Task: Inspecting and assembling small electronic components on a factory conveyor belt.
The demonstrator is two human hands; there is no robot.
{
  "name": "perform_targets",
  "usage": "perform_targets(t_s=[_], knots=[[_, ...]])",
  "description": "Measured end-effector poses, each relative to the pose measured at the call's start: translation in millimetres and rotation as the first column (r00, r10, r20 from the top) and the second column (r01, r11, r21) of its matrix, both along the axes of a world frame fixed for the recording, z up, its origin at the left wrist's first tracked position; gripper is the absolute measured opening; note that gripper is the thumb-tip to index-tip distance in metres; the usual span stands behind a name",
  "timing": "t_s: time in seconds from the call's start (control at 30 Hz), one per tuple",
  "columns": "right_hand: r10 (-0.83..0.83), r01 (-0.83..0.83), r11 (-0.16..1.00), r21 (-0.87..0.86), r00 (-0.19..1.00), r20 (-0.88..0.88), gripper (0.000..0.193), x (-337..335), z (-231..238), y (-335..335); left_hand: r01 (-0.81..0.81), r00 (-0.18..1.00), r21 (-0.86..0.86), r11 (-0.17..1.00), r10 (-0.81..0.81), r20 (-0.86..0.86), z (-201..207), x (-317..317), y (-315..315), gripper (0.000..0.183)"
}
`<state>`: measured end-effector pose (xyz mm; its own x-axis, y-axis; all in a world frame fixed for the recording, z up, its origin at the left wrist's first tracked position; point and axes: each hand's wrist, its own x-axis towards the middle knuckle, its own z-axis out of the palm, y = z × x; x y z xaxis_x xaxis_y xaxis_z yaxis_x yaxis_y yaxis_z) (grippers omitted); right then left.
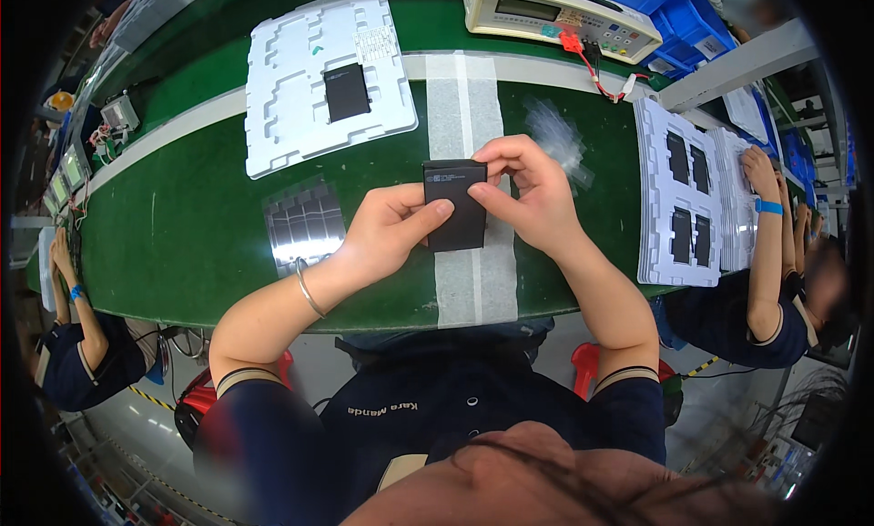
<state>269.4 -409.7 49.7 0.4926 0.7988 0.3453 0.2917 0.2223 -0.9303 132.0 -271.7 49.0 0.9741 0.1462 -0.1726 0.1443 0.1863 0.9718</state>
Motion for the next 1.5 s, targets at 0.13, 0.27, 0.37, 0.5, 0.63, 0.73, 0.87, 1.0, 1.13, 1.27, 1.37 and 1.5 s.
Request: perform_targets(t_s=[0.13,0.27,0.37,0.5,0.63,0.73,0.87,1.0,1.13,1.27,1.37,1.5], knots=[[0.002,-0.002,0.999,-0.033,1.0,-0.009,0.026,2,3,-2,0.013,1.0,0.011,1.0,-0.013,-0.026,3,1,0,0.022],[0.037,-0.038,0.999,-0.002,0.975,-0.22,0.01,8,12,-5,0.047,0.999,-0.071,0.996,-0.045,0.02,3,1,-1,0.022],[0.019,-0.049,0.993,-0.108,0.963,-0.268,0.015,14,19,-7,0.085,0.996,-0.126,0.988,-0.087,-0.01,10,3,0,0.023],[0.09,-0.17,0.954,-0.249,0.949,-0.303,0.014,9,17,-6,0.128,0.991,-0.046,0.991,-0.13,-0.044,7,2,-1,0.022],[0.058,-0.014,0.978,-0.21,0.977,0.203,0.011,8,18,-5,0.112,0.991,-0.012,0.994,-0.113,-0.076,11,1,-3,0.021],[0.01,0.03,0.993,-0.113,0.942,0.336,0.013,8,15,-4,0.114,0.991,0.019,0.993,-0.112,-0.078,11,2,-4,0.021],[0.008,0.034,0.995,-0.092,0.91,0.415,0.012,12,11,-3,0.133,0.988,0.044,0.99,-0.13,-0.079,11,2,-2,0.021],[0.017,0.006,0.999,-0.051,0.892,0.451,0.015,15,10,-1,0.133,0.988,0.083,0.988,-0.126,-0.084,9,4,1,0.021],[0.086,-0.086,0.996,-0.021,0.996,-0.007,0.01,22,8,0,0.06,0.998,0.012,0.998,-0.06,-0.004,8,2,2,0.025],[0.07,-0.088,0.994,-0.062,0.963,-0.261,0.014,26,-2,-3,-0.049,0.996,-0.03,0.998,0.051,0.079,9,2,2,0.024],[0.073,-0.107,0.987,-0.117,0.962,-0.262,0.01,14,-4,0,-0.102,0.985,-0.062,0.993,0.109,0.131,10,0,1,0.023],[0.215,-0.259,0.964,-0.062,0.892,-0.398,0.006,5,-9,2,-0.132,0.975,-0.053,0.99,0.139,0.175,9,-2,1,0.023]])
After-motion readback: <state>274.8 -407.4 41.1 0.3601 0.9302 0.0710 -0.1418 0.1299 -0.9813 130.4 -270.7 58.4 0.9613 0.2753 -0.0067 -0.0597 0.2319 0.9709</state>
